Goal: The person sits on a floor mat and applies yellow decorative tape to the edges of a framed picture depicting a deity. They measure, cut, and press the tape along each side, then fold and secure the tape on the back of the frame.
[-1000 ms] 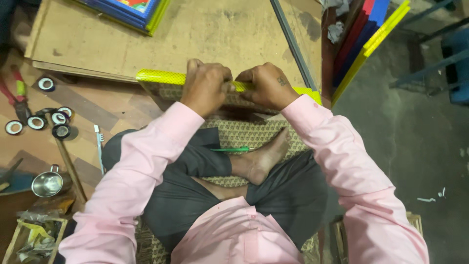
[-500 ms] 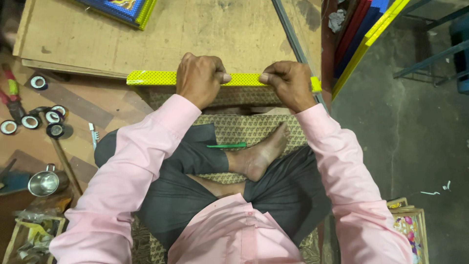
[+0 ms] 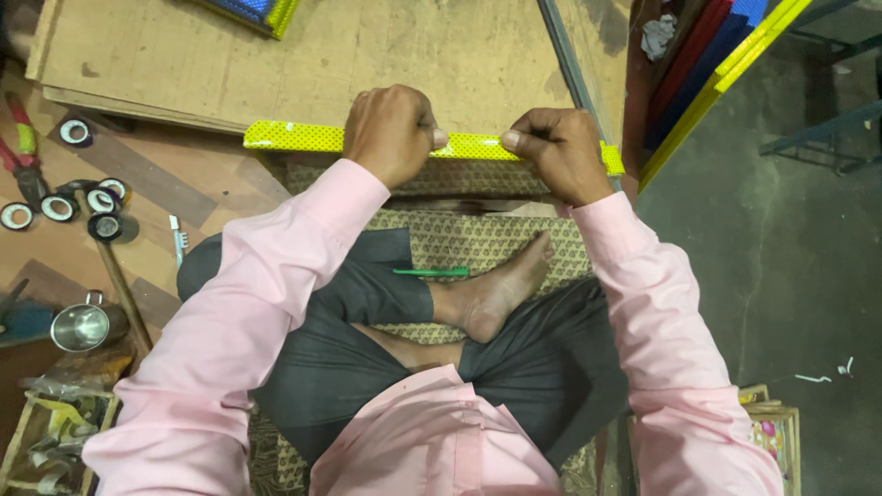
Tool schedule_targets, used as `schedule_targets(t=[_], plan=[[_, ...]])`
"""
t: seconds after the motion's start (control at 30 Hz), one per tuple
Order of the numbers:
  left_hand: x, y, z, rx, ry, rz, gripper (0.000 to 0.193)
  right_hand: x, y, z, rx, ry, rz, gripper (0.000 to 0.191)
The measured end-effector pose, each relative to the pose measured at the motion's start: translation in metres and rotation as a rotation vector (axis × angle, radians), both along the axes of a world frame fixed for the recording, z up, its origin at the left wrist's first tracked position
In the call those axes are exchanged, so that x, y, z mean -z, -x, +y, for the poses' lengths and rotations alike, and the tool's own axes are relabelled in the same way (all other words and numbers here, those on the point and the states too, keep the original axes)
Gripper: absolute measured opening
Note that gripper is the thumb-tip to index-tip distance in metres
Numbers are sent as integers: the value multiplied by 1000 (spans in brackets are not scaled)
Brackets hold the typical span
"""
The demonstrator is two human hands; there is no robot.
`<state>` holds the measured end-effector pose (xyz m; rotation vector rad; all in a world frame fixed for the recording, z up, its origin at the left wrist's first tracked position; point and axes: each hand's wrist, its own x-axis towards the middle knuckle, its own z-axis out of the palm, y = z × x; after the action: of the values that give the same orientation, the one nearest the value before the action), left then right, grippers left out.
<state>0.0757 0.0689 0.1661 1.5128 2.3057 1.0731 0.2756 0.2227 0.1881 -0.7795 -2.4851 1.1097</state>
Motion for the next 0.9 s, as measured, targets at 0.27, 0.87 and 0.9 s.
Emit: schedule_targets(t=[0.27,0.87,0.9], plan=[[-2,4,7,13,159,-2,22,0,7,-37,-95,-914,196,24],[18,92,-27,-123,-200,-12,27,50,35,-95,-42,-853,372,33],[20,109,-48,-158,-296,-70,27,50,36,-94,-38,-851,368,32]])
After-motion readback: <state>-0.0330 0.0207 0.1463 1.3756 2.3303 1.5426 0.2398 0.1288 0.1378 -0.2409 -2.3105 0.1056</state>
